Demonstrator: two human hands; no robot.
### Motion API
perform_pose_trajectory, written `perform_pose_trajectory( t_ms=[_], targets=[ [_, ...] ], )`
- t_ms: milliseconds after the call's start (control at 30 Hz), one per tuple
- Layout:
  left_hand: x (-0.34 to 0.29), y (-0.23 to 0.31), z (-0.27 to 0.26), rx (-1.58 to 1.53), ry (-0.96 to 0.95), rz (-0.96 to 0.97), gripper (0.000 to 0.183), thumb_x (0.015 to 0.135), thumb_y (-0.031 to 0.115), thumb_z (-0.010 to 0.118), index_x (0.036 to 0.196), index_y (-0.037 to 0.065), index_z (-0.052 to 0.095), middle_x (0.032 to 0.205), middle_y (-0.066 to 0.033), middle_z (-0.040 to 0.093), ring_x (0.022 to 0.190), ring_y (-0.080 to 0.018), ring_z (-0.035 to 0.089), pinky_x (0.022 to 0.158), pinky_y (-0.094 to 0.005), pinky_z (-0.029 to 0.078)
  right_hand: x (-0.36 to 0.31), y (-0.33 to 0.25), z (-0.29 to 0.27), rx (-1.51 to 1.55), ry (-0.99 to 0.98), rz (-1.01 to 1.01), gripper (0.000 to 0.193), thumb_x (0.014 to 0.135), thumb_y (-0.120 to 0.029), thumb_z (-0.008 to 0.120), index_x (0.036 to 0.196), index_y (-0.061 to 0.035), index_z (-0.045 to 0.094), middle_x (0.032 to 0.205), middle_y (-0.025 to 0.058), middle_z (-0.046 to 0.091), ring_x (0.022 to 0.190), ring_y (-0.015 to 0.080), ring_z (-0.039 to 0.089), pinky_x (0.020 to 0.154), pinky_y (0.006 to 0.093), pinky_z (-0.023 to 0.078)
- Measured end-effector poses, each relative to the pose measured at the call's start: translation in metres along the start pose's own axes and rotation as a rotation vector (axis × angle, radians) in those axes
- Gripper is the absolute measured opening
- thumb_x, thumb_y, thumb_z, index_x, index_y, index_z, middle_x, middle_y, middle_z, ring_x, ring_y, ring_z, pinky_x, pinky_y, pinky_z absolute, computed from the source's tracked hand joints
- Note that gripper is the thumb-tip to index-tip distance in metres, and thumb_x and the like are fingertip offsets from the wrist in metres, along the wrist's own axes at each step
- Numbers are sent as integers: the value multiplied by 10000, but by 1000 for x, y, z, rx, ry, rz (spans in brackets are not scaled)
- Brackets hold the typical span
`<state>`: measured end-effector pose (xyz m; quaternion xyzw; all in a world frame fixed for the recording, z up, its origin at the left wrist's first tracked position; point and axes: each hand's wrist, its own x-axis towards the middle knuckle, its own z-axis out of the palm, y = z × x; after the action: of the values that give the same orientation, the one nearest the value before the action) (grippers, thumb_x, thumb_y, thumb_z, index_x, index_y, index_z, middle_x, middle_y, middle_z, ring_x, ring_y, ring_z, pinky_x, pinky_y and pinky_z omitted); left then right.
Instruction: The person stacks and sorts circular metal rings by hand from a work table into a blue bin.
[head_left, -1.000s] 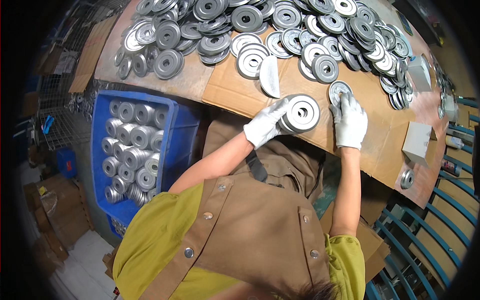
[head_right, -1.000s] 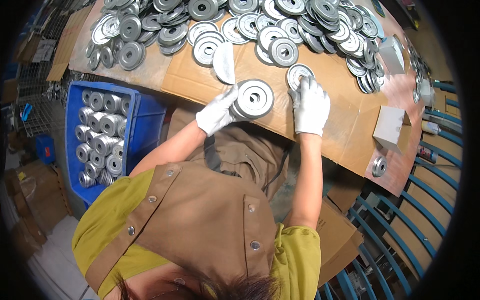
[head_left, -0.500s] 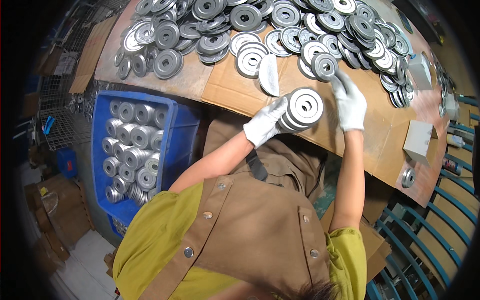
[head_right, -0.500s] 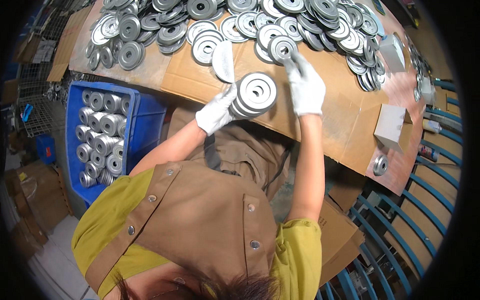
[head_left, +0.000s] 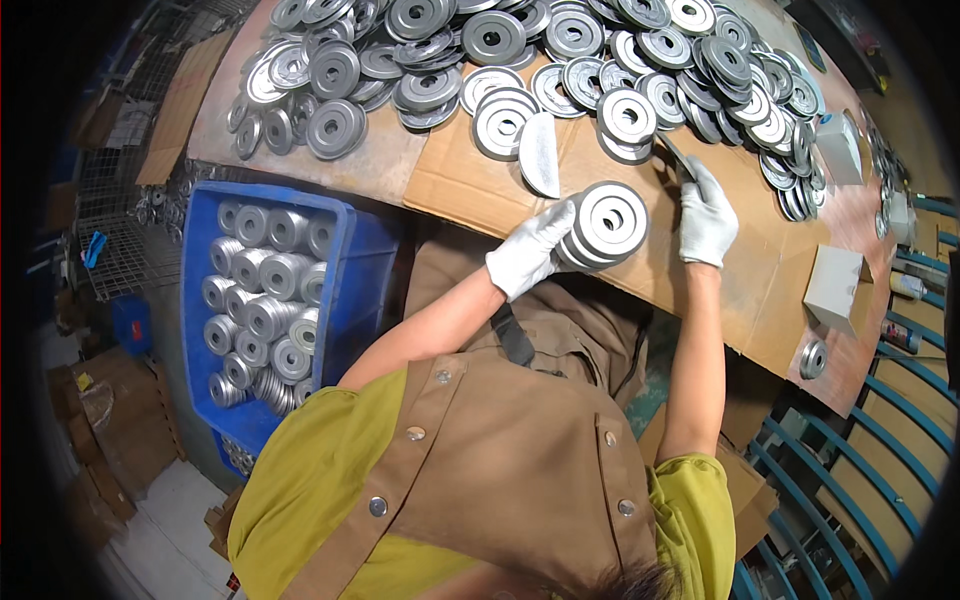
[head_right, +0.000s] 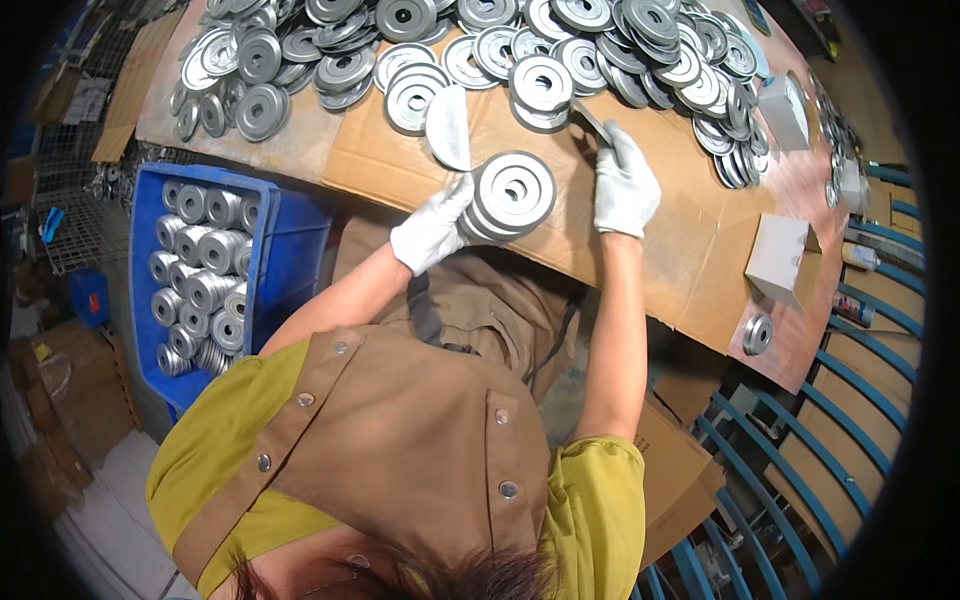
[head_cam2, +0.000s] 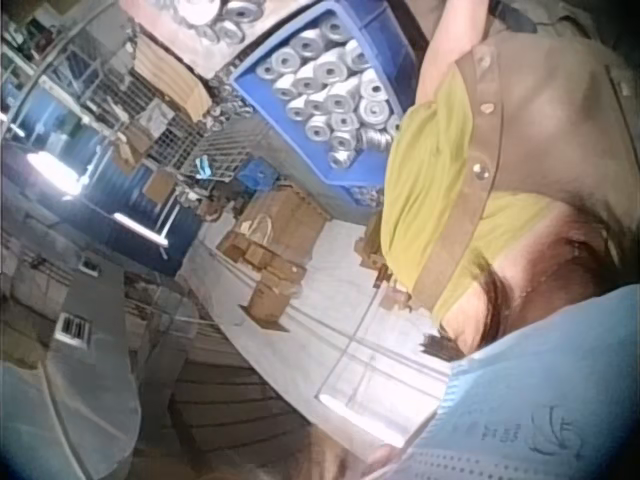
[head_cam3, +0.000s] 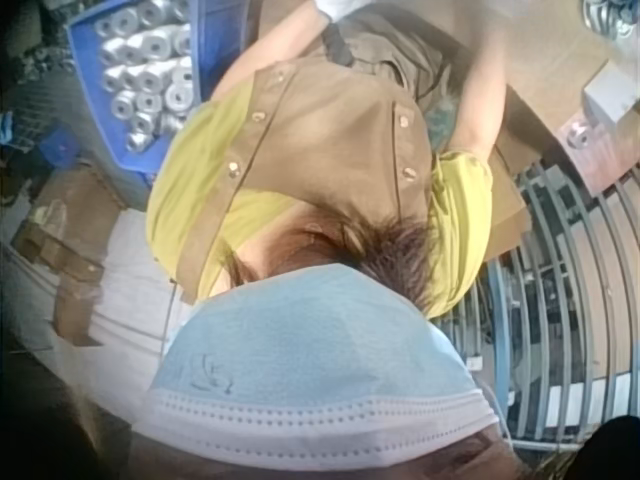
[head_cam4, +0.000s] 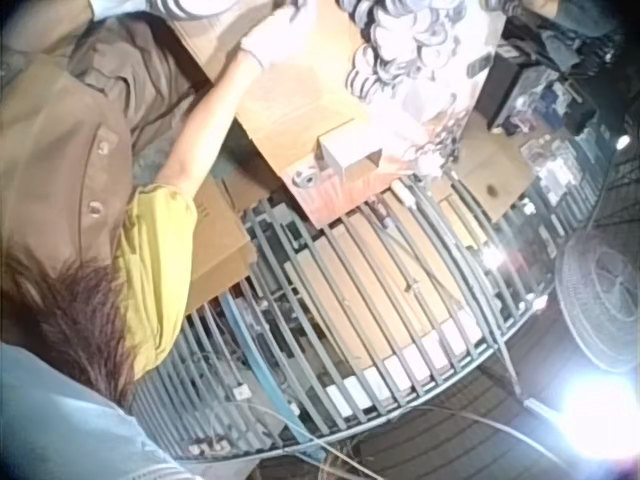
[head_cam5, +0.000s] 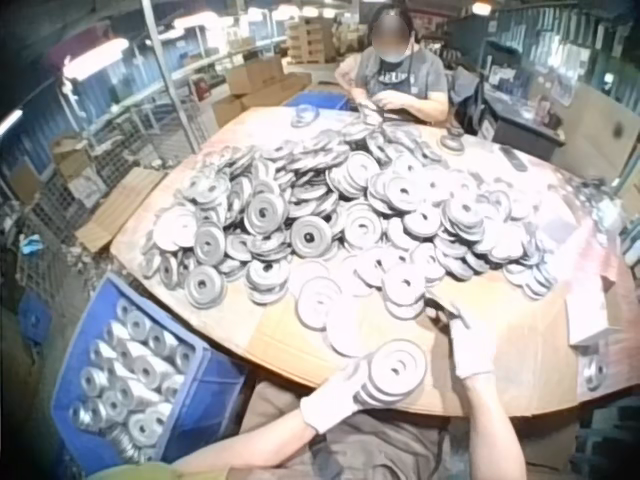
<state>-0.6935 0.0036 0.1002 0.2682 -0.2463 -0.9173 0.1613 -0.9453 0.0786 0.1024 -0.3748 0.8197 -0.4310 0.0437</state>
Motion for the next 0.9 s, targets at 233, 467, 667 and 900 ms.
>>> perform_pose_trajectory(
  t_ms=[233,467,667,900],
  targets=[
    [1,-1,-7,-102,-58,7,569,1072,441,502,1513,89,428,1417,-77,596,1254,-203,624,1020,-428,564,-30,-53,-28,38,-120,-598,459,844,119,658,1255,-72,727,1220,179,727,1107,251,715,960,361,546],
    [0,-3,-1,-54,-13,31,601,1065,460,507,1519,79,409,1401,-83,603,1234,-199,635,1014,-410,567,21,-46,9,-304,-209,-559,514,857,-82,655,1367,-81,597,1409,202,591,1206,385,607,1002,440,499],
    [2,-7,0,15,50,80,648,1036,440,586,1503,23,415,1356,-86,613,1229,-175,616,1011,-365,549,39,-45,43,-554,-209,-568,477,897,-269,690,1320,-82,575,1414,138,547,1312,349,504,1023,474,463],
    [-4,-1,0,11,44,37,634,1035,452,583,1478,21,444,1372,-84,607,1251,-180,605,1024,-368,544,18,-47,25,-559,-241,-586,341,868,-258,695,1169,-103,654,1314,103,603,1269,294,528,979,455,450]
  ],
)
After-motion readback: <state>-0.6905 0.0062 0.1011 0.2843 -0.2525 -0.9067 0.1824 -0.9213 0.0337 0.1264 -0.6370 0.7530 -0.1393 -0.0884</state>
